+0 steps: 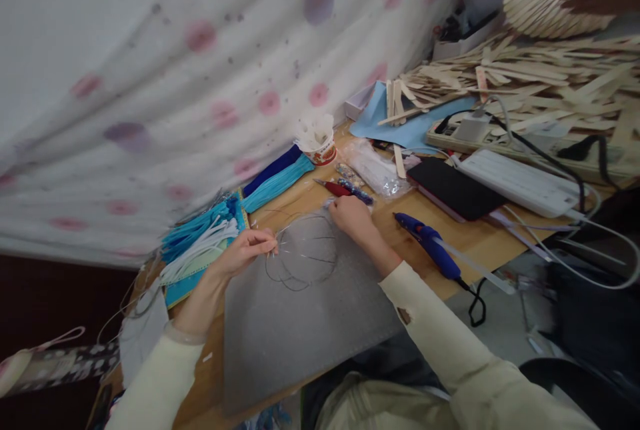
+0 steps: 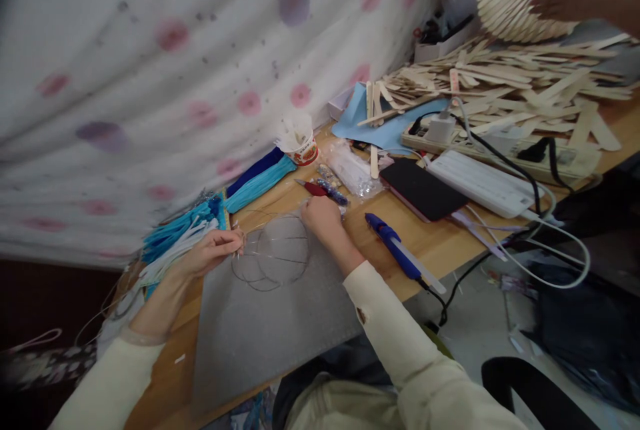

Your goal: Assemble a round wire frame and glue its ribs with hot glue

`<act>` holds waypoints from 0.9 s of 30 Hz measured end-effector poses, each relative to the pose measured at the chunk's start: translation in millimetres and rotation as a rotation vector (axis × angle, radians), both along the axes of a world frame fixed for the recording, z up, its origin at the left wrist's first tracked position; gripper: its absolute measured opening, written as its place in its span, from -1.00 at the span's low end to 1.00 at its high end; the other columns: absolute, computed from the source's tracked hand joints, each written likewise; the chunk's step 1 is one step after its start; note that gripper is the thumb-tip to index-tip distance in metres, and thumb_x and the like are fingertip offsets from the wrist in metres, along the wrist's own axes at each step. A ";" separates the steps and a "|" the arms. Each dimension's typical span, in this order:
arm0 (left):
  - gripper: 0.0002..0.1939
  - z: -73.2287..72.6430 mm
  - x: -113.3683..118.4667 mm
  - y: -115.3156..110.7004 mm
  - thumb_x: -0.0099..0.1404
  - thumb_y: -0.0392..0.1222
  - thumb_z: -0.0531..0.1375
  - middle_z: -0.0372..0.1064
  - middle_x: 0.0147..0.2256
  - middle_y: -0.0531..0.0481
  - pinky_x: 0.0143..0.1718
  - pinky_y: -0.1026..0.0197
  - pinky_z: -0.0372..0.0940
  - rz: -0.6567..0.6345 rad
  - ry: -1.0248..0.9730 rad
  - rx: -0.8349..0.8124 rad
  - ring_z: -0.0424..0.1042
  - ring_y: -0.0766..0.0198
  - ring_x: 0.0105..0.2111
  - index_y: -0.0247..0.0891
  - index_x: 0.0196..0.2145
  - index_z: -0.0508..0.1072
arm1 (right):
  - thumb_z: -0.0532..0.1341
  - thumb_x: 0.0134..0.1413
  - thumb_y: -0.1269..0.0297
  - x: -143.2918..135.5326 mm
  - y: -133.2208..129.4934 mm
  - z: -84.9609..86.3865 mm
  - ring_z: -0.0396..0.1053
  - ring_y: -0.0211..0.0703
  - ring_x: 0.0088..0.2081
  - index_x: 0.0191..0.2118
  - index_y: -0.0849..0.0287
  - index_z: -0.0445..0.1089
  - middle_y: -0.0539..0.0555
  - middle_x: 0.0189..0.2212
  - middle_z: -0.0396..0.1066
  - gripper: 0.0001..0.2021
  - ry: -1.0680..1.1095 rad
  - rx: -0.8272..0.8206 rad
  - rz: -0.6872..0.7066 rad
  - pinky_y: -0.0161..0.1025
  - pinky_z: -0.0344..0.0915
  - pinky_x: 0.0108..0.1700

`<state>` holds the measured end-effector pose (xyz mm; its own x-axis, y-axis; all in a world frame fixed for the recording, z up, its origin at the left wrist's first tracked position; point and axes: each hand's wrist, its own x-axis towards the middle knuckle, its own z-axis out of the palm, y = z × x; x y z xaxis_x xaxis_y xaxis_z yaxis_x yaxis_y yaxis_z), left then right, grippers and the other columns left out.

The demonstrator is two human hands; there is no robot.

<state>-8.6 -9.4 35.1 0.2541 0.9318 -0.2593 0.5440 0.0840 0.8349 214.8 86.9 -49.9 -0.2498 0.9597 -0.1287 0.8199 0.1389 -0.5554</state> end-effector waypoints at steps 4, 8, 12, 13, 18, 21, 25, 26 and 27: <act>-0.48 0.2 -1.2 -2.3 0.11 0.28 0.28 0.31 -0.54 -0.01 -0.34 0.22 0.14 -0.010 -0.011 -0.005 0.26 0.26 -0.42 -0.29 -0.61 0.50 | -0.06 0.30 0.28 -1.0 0.0 0.1 0.51 0.07 -0.05 -0.11 0.41 0.55 0.42 -0.16 0.55 -0.54 -0.006 0.005 -0.003 -0.21 0.35 -0.04; -0.49 -2.3 -3.8 -5.2 0.13 0.26 0.28 0.33 -0.52 -0.03 -0.31 0.20 0.14 -0.014 -0.012 0.015 0.27 0.24 -0.40 -0.29 -0.60 0.50 | -0.07 0.30 0.27 -2.2 1.5 -0.7 0.50 0.06 -0.03 -0.08 0.43 0.54 0.42 -0.13 0.54 -0.53 -0.020 0.007 0.002 -0.23 0.34 -0.02; -0.50 -5.9 -6.2 -7.5 0.16 0.23 0.27 0.32 -0.53 -0.03 -0.31 0.21 0.13 -0.022 -0.038 0.036 0.26 0.25 -0.41 -0.29 -0.61 0.48 | -0.08 0.30 0.28 -3.0 1.9 -1.1 0.50 0.06 -0.04 -0.09 0.43 0.54 0.43 -0.13 0.54 -0.53 -0.029 0.007 0.001 -0.22 0.34 -0.03; -0.50 -6.7 -6.7 -7.8 0.17 0.22 0.27 0.31 -0.54 -0.02 -0.31 0.21 0.13 -0.026 -0.043 0.043 0.26 0.25 -0.41 -0.29 -0.61 0.48 | -0.07 0.30 0.28 -3.1 1.7 -1.1 0.51 0.06 -0.05 -0.10 0.43 0.54 0.43 -0.14 0.54 -0.53 -0.029 0.008 0.003 -0.23 0.34 -0.03; -0.51 -7.2 -7.7 -6.3 0.18 0.21 0.27 0.28 -0.53 0.00 -0.32 0.22 0.10 -0.038 -0.064 0.044 0.26 0.26 -0.41 -0.30 -0.59 0.50 | -0.06 0.30 0.28 -3.4 0.1 -0.7 0.51 0.05 -0.05 -0.12 0.42 0.55 0.42 -0.14 0.54 -0.55 -0.029 0.027 0.013 -0.23 0.33 -0.02; -0.50 -2.4 -5.6 -1.6 0.16 0.24 0.28 0.28 -0.52 0.00 -0.34 0.22 0.09 -0.032 -0.065 0.020 0.23 0.27 -0.42 -0.31 -0.58 0.51 | -0.06 0.30 0.30 -3.5 -1.0 -0.5 0.51 0.07 -0.05 -0.13 0.41 0.55 0.42 -0.15 0.54 -0.55 -0.032 0.039 0.013 -0.21 0.33 -0.02; -0.53 6.4 -0.3 7.4 0.15 0.19 0.29 0.28 -0.53 0.00 -0.38 0.24 0.07 -0.043 -0.050 -0.006 0.21 0.29 -0.45 -0.33 -0.56 0.53 | -0.05 0.29 0.30 -3.3 -1.9 -0.8 0.51 0.06 -0.06 -0.14 0.41 0.55 0.41 -0.16 0.55 -0.56 -0.037 0.045 0.016 -0.22 0.34 -0.05; -0.54 7.9 0.9 9.7 0.15 0.18 0.30 0.27 -0.54 0.02 -0.40 0.24 0.06 -0.040 -0.042 -0.013 0.20 0.31 -0.46 -0.32 -0.57 0.53 | -0.05 0.30 0.29 -3.3 -1.9 -1.0 0.51 0.07 -0.06 -0.14 0.41 0.55 0.41 -0.16 0.55 -0.56 -0.037 0.046 0.017 -0.22 0.34 -0.05; -0.55 8.8 2.0 11.9 0.15 0.17 0.30 0.27 -0.55 0.03 -0.43 0.25 0.05 -0.033 -0.036 -0.020 0.19 0.33 -0.48 -0.32 -0.57 0.53 | -0.06 0.30 0.29 -3.3 -1.8 -1.2 0.51 0.07 -0.06 -0.14 0.41 0.55 0.41 -0.16 0.55 -0.55 -0.037 0.048 0.017 -0.22 0.34 -0.05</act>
<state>-6.6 2.5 43.9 0.2939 0.9174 -0.2681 0.5159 0.0839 0.8525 211.6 85.2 -51.1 -0.2621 0.9606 -0.0924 0.8372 0.1787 -0.5168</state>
